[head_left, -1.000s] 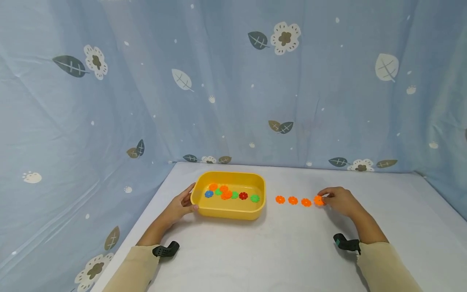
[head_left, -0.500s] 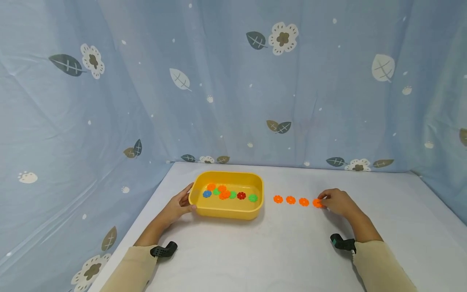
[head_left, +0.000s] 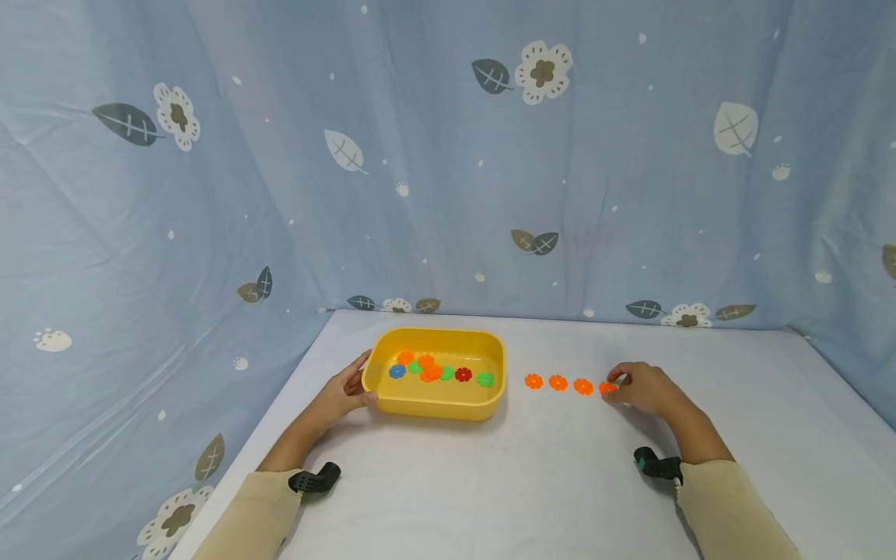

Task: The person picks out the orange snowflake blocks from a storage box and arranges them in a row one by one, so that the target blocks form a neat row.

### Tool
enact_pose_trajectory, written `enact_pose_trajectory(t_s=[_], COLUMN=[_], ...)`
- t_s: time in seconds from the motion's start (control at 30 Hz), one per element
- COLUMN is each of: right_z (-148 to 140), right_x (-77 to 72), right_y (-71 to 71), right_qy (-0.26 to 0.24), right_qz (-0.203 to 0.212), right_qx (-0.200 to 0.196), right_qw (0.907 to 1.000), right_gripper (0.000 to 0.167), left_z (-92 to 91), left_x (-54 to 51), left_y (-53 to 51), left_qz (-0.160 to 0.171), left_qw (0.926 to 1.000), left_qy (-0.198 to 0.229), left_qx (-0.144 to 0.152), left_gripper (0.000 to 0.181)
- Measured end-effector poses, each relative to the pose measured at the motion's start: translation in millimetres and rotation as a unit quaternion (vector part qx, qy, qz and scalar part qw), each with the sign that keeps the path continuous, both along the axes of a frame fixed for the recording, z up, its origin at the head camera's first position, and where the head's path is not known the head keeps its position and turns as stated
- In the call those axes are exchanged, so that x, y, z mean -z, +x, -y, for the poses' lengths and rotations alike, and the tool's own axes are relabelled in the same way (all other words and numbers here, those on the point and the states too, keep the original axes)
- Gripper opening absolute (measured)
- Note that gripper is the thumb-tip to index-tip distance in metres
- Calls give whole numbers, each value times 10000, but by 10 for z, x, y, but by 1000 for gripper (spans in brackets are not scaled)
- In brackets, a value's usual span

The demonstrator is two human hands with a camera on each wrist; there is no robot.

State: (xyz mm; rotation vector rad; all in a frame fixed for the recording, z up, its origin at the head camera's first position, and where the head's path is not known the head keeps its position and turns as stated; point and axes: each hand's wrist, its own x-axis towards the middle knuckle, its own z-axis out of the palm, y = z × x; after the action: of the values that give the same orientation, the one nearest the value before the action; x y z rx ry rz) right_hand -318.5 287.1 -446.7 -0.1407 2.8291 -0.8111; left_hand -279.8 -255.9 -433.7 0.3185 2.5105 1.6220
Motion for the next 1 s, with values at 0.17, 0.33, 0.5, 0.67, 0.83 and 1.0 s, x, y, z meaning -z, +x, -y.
enact_pose_trajectory(t_s=[0.17,0.33,0.5,0.67,0.83,1.0], right_z=[4,11,13,61,227,511], right_x=[35,21,-68,-210,-298,-380], right_y=[3,20,26,-39,-139,-239], right_qy=[-53,-82,-74,-235,-370,-535], right_qz=[-40,-29,-181,-602,-739,-705], right_qx=[-6,-24,47,108,-123,-263], right_qw=[10000,10000,9998,9979,9965,9957], right_gripper=[39,37,38,40,37,38], left_z=[9,86,142,128,124,126], left_x=[16,199,321,280,277,312], left_y=[1,-110,-205,-233,-214,-184], left_qz=[10,15,-63,-182,-151,-115], left_qw=[10000,9999,9998,9998,9998,9998], left_qy=[-27,136,198,79,109,141], left_qx=[-39,-11,15,-39,-8,-68], left_gripper=[83,84,85,86,87,86])
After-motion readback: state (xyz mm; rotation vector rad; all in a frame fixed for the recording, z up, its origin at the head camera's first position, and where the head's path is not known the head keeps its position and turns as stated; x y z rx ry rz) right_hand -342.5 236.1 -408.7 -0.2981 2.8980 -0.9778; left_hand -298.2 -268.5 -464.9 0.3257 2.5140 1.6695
